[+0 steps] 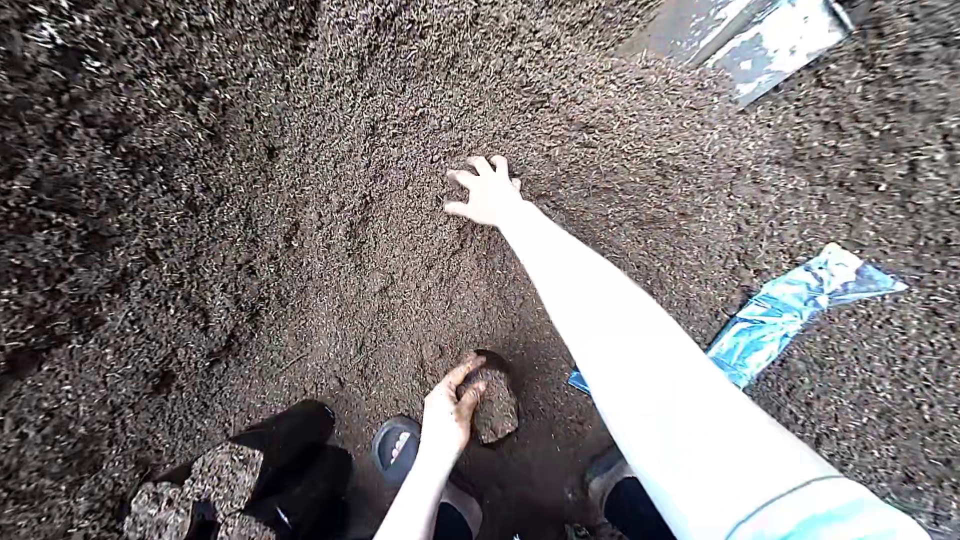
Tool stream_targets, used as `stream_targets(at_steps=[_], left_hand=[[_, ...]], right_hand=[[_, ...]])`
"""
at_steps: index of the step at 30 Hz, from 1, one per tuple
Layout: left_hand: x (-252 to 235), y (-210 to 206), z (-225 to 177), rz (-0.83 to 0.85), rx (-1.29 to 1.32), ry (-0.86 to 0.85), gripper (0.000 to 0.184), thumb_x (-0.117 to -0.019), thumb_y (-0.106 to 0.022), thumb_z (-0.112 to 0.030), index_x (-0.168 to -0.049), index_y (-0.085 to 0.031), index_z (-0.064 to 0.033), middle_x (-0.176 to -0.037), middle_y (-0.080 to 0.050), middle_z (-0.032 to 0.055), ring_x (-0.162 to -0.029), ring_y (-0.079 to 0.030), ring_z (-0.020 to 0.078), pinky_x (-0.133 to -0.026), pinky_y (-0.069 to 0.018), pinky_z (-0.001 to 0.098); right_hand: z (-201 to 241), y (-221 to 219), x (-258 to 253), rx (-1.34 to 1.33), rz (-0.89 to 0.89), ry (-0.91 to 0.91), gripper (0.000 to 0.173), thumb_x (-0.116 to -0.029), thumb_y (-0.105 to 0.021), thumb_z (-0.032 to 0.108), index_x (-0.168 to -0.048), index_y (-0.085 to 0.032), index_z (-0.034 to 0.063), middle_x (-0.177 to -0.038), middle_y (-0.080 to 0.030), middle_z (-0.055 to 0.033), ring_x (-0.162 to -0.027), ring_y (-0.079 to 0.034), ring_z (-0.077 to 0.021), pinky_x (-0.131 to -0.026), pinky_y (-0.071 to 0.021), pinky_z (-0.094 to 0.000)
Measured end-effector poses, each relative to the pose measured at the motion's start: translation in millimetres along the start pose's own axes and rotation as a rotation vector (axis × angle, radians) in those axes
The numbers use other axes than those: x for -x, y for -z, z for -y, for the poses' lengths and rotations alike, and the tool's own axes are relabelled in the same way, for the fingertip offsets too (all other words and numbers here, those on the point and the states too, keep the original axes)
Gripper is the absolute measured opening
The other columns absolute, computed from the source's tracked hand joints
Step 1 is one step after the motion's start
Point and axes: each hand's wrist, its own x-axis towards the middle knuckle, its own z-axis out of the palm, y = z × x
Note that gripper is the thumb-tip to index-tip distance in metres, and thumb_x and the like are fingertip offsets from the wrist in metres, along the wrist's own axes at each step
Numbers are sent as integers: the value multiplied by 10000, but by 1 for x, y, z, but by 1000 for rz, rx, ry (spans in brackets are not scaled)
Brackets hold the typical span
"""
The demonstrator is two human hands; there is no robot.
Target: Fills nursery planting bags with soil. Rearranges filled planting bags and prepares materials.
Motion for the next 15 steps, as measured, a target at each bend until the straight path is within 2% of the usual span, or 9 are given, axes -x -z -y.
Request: stream_targets(at_steps=[2,5,7,8,9,11,13,15], left_hand=[[1,-4,2,-81,4,-67,311,-979,-633,-53,-1273,-727,-93,-1385,-673,44,-1346,-579,107,-1165,-431,335],[0,-9,2,-136,21,-144,290,-945,-614,18,-1168,-775,-75,-1294,-724,58,-1323,-608,135,-1153,-452,330],[-1,-8,1,-128,72,-145,286,-935,-623,23,-1165,-768,-65,-1275,-733,57,-1315,-611,129,-1145,-460,323],[-1,-7,-2,-125,115,-138,294,-943,-641,4,-1213,-741,-54,-1294,-722,59,-1304,-615,119,-1132,-471,317],[0,-4,-6,-133,162,-150,337,-946,-659,-25,-1281,-688,-41,-1323,-701,64,-1286,-621,113,-1117,-489,314],[6,5,-15,-179,210,-207,447,-943,-668,-95,-1379,-601,-22,-1428,-620,96,-1345,-565,136,-1142,-463,329],[16,18,-18,-256,167,-204,431,-968,-638,-118,-1383,-592,-13,-1473,-574,131,-1374,-540,176,-1135,-466,358],[28,26,-17,-308,101,-112,387,-991,-612,-116,-1364,-590,-15,-1421,-596,152,-1306,-584,213,-1074,-502,377]], right_hand=[[4,-13,0,103,21,3,660,-882,-764,493,-1485,-528,368,-1648,-324,-88,-1489,-251,-465,-980,-363,-751],[0,-31,14,110,112,38,684,-845,-836,283,-1469,-557,318,-1604,-372,-125,-1458,-289,-494,-947,-382,-783],[-7,-49,36,25,202,26,707,-812,-846,105,-1453,-586,250,-1624,-345,-168,-1461,-273,-541,-962,-379,-804],[-12,-58,47,-2,240,10,723,-804,-838,51,-1455,-588,240,-1640,-316,-177,-1459,-274,-555,-981,-394,-792],[-18,-68,56,-18,264,-2,728,-797,-839,25,-1450,-594,231,-1641,-312,-184,-1449,-293,-560,-1005,-408,-773],[-32,-78,64,-1,287,4,698,-793,-850,32,-1424,-611,209,-1596,-370,-206,-1388,-395,-543,-1033,-418,-730],[-32,-64,75,19,343,13,682,-821,-833,64,-1442,-586,196,-1563,-422,-222,-1364,-454,-499,-1067,-388,-697],[-20,-39,102,-4,355,61,653,-838,-834,96,-1436,-587,180,-1499,-455,-260,-1281,-530,-487,-1007,-459,-680]])
